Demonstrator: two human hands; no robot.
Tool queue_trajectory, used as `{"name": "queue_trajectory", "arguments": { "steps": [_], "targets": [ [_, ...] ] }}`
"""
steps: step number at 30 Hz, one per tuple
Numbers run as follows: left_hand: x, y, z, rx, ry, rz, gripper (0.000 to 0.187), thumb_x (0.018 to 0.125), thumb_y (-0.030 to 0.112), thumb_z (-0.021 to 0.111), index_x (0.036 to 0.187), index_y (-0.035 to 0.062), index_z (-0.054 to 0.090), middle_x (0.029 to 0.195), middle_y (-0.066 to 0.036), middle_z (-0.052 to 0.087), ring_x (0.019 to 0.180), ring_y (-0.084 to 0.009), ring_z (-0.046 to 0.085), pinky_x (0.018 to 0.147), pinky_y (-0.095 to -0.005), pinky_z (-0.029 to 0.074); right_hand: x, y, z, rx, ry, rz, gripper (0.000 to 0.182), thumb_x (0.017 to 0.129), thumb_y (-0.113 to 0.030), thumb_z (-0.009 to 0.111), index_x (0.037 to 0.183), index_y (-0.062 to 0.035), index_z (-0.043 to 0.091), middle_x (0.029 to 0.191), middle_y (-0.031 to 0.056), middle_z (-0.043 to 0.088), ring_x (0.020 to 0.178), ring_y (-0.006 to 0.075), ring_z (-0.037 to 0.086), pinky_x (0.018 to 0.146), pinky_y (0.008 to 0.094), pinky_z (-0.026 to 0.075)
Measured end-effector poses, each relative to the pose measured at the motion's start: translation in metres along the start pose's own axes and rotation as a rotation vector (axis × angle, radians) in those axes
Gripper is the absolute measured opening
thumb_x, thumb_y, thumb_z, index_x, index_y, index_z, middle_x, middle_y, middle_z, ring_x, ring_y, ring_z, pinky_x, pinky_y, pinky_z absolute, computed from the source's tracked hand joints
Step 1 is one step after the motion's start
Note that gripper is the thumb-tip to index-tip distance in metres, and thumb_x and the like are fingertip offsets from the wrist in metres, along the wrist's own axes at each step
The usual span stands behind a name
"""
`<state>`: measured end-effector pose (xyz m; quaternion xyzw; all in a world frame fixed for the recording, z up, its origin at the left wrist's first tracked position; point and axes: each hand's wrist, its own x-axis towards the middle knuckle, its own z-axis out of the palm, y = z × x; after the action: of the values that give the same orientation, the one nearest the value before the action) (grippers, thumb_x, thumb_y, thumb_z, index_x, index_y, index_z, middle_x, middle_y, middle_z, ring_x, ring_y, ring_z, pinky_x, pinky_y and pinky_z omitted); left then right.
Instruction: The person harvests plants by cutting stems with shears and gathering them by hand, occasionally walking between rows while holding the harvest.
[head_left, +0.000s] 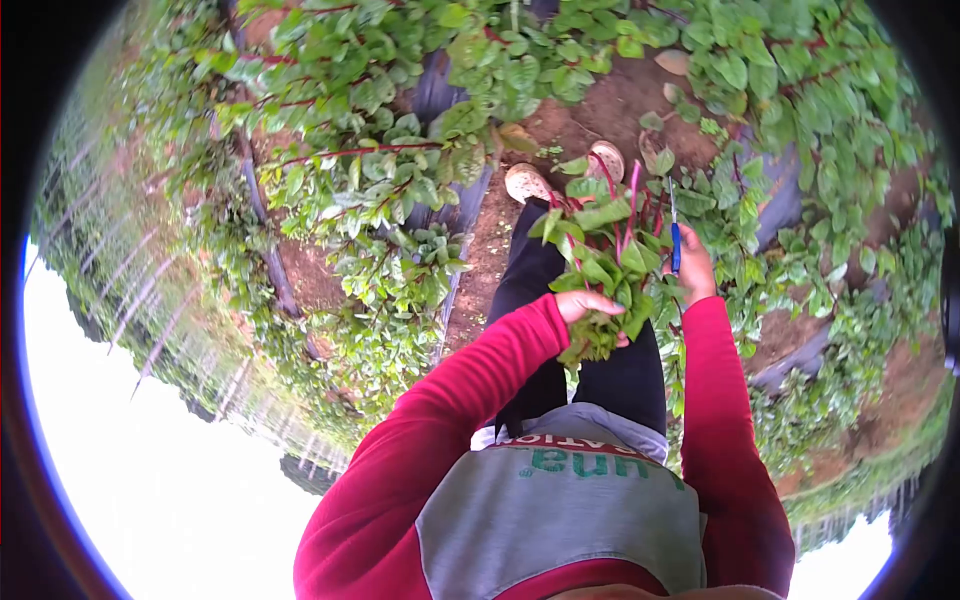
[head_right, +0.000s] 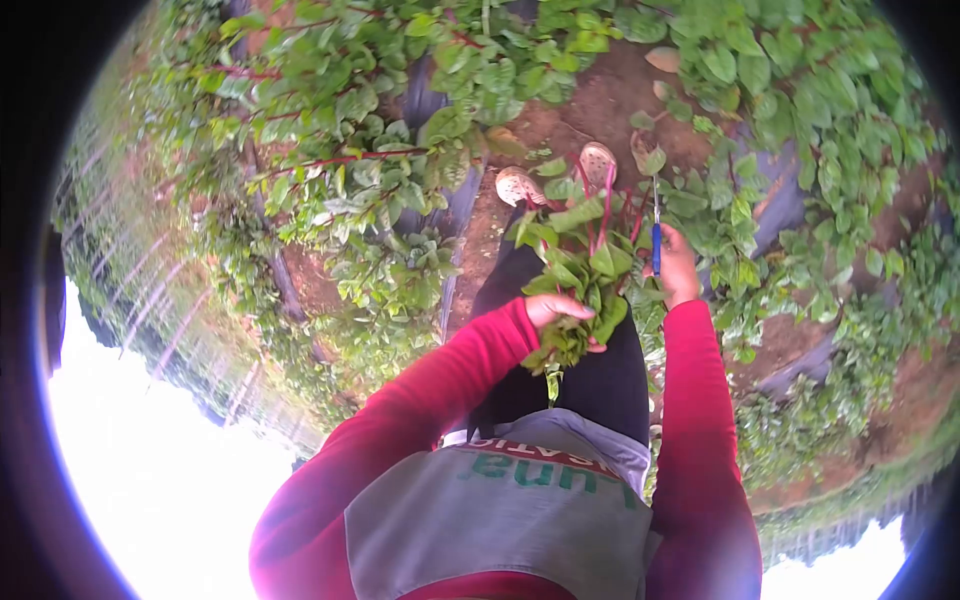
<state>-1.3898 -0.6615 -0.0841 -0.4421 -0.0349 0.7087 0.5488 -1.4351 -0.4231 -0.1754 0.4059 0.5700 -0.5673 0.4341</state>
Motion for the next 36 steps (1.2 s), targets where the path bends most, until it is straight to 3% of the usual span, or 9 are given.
{"name": "queue_trajectory", "arguments": {
  "steps": [6,14,18,20,23,27,28,31,36],
  "targets": [
    [-0.031,-0.048,-0.019,-0.336,-0.466,0.354,0.041,0.078,0.010,0.059,0.120,0.0073,0.056,0.105,-0.011,0.065,0.095,-0.0233,0.063,0.107,-0.0581,0.027,-0.010,-0.089,0.113,-0.359,-0.171,-0.182,0.040,0.085,-0.009,0.063,0.122,-0.0021,0.050,0.083,0.0029,0.064,0.063,0.0061,0.058,0.052,0.0213,0.047],
    [-0.125,-0.097,-0.077,-0.506,-0.361,0.701,0.029,0.078,0.014,0.061,0.104,0.0011,0.063,0.099,-0.011,0.066,0.097,-0.0242,0.061,0.111,-0.0579,0.021,-0.020,-0.194,0.316,-0.615,-0.319,-0.985,0.051,0.078,-0.008,0.074,0.119,-0.0038,0.045,0.095,0.0053,0.067,0.079,0.0087,0.061,0.068,0.0229,0.050],
    [-0.130,-0.115,-0.105,-0.701,-0.393,0.863,0.024,0.080,0.015,0.060,0.098,0.0004,0.065,0.092,-0.010,0.066,0.095,-0.0246,0.060,0.112,-0.0543,0.023,-0.059,-0.223,0.455,-0.743,-0.504,-1.173,0.044,0.077,-0.011,0.075,0.113,-0.0032,0.051,0.092,0.0026,0.066,0.081,0.0065,0.060,0.072,0.0241,0.049],
    [-0.131,-0.116,-0.118,-0.746,-0.454,0.898,0.027,0.079,0.014,0.061,0.102,0.0001,0.063,0.097,-0.011,0.065,0.096,-0.0265,0.061,0.111,-0.0539,0.025,-0.082,-0.231,0.504,-0.749,-0.557,-1.238,0.031,0.078,-0.018,0.069,0.104,-0.0073,0.054,0.077,0.0145,0.064,0.070,0.0281,0.064,0.069,0.0390,0.048],
    [-0.143,-0.108,-0.125,-0.856,-0.535,0.944,0.031,0.080,0.012,0.060,0.108,0.0000,0.060,0.104,-0.012,0.064,0.095,-0.0282,0.061,0.110,-0.0533,0.026,-0.044,-0.198,0.550,-0.868,-0.654,-1.241,0.043,0.074,-0.020,0.076,0.109,-0.0088,0.054,0.082,0.0108,0.065,0.072,0.0219,0.064,0.068,0.0324,0.049],
    [-0.155,-0.091,-0.140,-0.871,-0.578,1.054,0.046,0.083,0.012,0.056,0.126,-0.0013,0.049,0.124,-0.015,0.056,0.111,-0.0304,0.056,0.108,-0.0514,0.031,-0.097,-0.156,0.516,-0.988,-0.816,-0.881,0.037,0.079,-0.013,0.069,0.112,-0.0074,0.054,0.085,0.0073,0.066,0.079,0.0112,0.064,0.071,0.0266,0.049],
    [-0.163,-0.086,-0.137,-0.888,-0.556,1.064,0.049,0.083,0.013,0.055,0.129,-0.0015,0.046,0.129,-0.016,0.052,0.116,-0.0310,0.053,0.108,-0.0511,0.031,-0.116,-0.141,0.499,-0.939,-0.868,-0.803,0.039,0.079,-0.001,0.069,0.114,-0.0051,0.051,0.079,-0.0038,0.057,0.071,0.0011,0.052,0.061,0.0189,0.044],
    [-0.171,-0.070,-0.142,-0.845,-0.594,1.092,0.061,0.081,0.020,0.058,0.136,0.0003,0.036,0.136,-0.018,0.045,0.124,-0.0336,0.045,0.108,-0.0507,0.030,-0.147,-0.098,0.438,-1.128,-0.927,-0.638,0.038,0.079,0.000,0.066,0.114,-0.0070,0.052,0.098,0.0008,0.062,0.090,0.0071,0.060,0.082,0.0250,0.048],
    [-0.139,-0.069,-0.188,-0.678,-0.432,1.056,0.048,0.085,0.023,0.052,0.124,-0.0058,0.048,0.121,-0.023,0.056,0.108,-0.0368,0.057,0.099,-0.0503,0.042,-0.168,-0.051,0.375,-1.432,-0.905,-0.733,0.046,0.073,-0.007,0.069,0.116,-0.0111,0.052,0.088,0.0107,0.065,0.082,0.0286,0.065,0.068,0.0375,0.050]
  ]
}}
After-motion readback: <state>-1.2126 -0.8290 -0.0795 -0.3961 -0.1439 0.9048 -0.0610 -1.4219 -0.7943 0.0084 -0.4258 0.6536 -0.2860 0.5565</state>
